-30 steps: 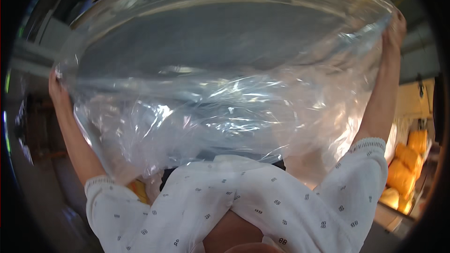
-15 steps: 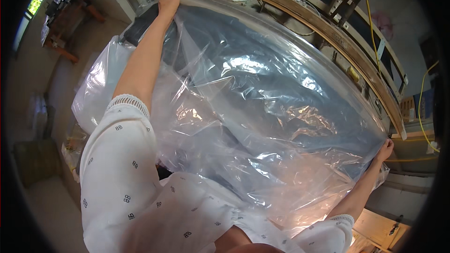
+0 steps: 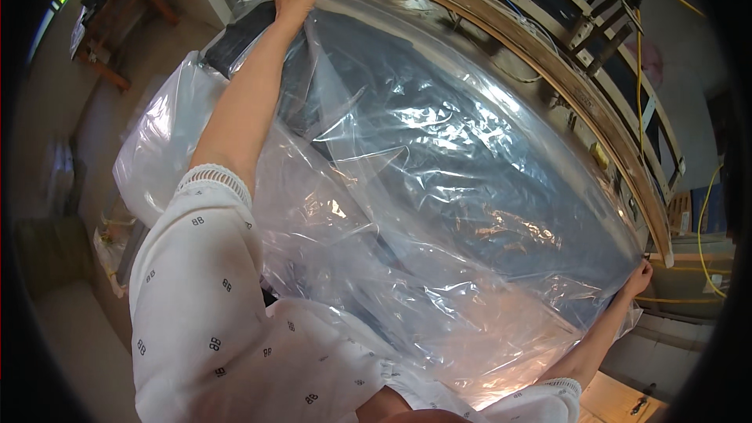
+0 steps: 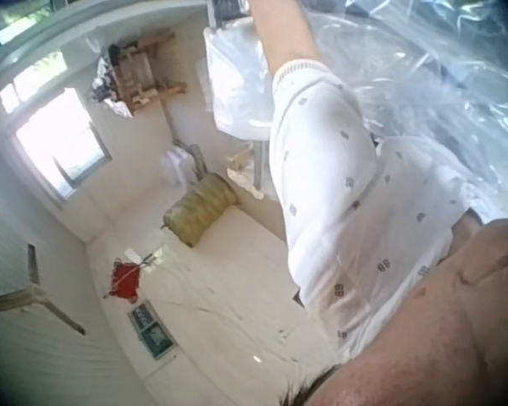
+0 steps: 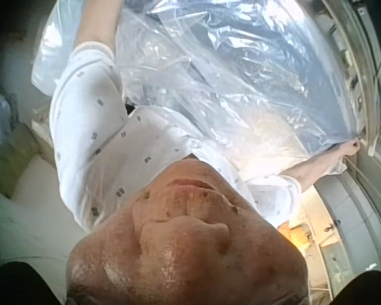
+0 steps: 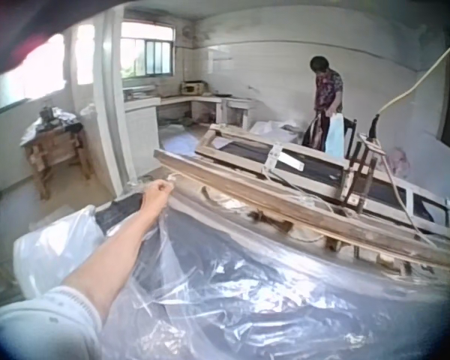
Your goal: Wrapping a large grey rectangular object in a clear plastic protective sheet.
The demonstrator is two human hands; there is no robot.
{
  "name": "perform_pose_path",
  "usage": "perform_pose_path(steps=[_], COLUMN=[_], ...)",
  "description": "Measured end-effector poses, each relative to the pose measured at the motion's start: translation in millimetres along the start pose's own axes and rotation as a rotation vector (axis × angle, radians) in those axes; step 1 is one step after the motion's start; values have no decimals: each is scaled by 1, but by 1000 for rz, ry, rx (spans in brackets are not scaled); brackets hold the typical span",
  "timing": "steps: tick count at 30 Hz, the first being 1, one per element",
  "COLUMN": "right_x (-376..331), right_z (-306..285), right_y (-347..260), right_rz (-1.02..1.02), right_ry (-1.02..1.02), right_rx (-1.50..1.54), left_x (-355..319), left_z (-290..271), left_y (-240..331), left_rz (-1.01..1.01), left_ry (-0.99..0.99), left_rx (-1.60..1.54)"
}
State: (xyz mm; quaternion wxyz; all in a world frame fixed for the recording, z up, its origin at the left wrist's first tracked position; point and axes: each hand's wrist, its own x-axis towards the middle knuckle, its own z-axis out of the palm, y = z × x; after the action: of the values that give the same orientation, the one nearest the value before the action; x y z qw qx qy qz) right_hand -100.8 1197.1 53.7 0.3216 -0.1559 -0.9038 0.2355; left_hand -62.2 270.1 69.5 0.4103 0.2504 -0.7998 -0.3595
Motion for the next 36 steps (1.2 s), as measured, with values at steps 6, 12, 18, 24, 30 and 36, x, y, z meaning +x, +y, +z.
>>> perform_pose_path(steps=[6,12,18,24,30,36], right_x=[5,8,-15,24,15,-104], right_z=[-1,-4,-12,6,-55,-77], right_y=[-7,-3,-58,16,12,-51], right_rz=[-34,43,130,198,692,798], right_ry=[70,110,43,-8,235,-73], right_rx=[55,23,309,403,1306,1743], left_x=[13,33,27,80,33,184], left_z=[11,11,-14,-32,-23,-171], left_y=[-10,-27,-23,-102,-16,-125], left_rz=[22,-344,-463,-122,-142,65], left_ry=[123,223,396,407,-695,-398], left_rx=[131,-537,-790,-136,-143,288])
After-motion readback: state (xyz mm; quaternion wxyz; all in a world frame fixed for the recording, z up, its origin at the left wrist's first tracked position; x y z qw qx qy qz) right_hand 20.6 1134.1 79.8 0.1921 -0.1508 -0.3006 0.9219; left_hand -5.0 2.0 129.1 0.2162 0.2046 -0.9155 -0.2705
